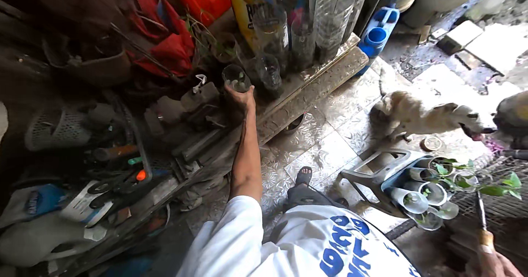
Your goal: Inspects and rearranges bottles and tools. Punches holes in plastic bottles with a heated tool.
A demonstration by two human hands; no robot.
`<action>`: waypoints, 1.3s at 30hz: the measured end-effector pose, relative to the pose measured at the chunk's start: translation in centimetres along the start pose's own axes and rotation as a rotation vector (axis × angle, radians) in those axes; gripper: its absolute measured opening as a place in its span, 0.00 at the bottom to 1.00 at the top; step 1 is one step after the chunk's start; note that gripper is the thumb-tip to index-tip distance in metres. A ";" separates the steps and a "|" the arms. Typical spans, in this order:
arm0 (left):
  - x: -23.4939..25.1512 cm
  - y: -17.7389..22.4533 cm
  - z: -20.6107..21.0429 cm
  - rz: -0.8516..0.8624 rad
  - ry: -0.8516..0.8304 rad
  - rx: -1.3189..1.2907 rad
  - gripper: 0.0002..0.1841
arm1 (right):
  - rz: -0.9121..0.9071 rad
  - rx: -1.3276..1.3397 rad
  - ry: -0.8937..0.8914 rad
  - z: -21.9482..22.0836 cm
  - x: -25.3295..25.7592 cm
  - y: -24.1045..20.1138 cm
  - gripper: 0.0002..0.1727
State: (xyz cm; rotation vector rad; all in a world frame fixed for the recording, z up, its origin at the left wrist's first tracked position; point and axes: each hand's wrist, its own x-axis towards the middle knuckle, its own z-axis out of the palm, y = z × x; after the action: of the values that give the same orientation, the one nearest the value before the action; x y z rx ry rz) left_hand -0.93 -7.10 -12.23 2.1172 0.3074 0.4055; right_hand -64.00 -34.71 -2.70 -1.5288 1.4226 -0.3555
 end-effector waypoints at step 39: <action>-2.1 0.8 -9.2 0.698 -0.247 0.239 0.08 | -0.025 -0.015 -0.064 3.4 1.8 -3.5 0.16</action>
State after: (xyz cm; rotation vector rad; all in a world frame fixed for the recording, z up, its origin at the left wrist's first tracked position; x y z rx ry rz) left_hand -6.46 -1.31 -7.14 2.4408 -0.5713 0.5126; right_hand -58.83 -35.37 -2.25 -1.5577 1.3604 -0.3094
